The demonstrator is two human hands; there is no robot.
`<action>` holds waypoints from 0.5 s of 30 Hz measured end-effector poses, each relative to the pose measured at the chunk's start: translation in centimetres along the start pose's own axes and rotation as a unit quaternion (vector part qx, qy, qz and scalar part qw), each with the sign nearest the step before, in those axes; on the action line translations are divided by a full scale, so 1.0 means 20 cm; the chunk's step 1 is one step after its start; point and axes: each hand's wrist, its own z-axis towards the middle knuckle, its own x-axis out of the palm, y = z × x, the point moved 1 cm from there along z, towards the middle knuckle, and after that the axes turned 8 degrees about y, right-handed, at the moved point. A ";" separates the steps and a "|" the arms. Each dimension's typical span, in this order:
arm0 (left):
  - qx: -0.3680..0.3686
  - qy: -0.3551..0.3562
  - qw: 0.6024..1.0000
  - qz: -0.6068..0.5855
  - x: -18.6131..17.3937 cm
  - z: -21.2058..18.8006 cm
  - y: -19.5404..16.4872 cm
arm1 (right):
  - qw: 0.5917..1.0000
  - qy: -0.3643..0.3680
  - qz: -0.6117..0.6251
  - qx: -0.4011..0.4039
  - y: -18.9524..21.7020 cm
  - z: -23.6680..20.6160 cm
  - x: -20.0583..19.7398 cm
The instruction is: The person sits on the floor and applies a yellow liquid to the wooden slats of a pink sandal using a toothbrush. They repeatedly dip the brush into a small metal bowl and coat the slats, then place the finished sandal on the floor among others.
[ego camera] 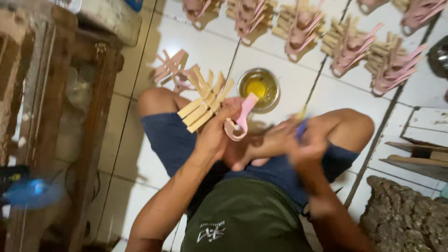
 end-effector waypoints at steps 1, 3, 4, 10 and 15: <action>-0.031 -0.023 0.999 -0.028 0.00 0.05 0.03 | 0.995 0.048 -0.072 -0.042 0.02 -0.01 0.04; -0.047 -0.038 0.997 -0.050 0.02 0.11 0.08 | 0.974 0.134 -0.147 -0.111 0.03 0.02 0.09; -0.056 -0.046 0.995 -0.062 0.04 0.12 0.08 | 0.964 0.173 -0.150 -0.138 0.04 0.05 0.11; -0.047 -0.052 0.997 0.039 0.17 0.18 -0.11 | 0.958 0.187 -0.145 -0.159 0.09 0.23 0.14; -0.004 0.048 0.999 -0.010 0.15 0.18 -0.26 | 0.974 0.172 -0.090 -0.115 0.11 0.38 0.20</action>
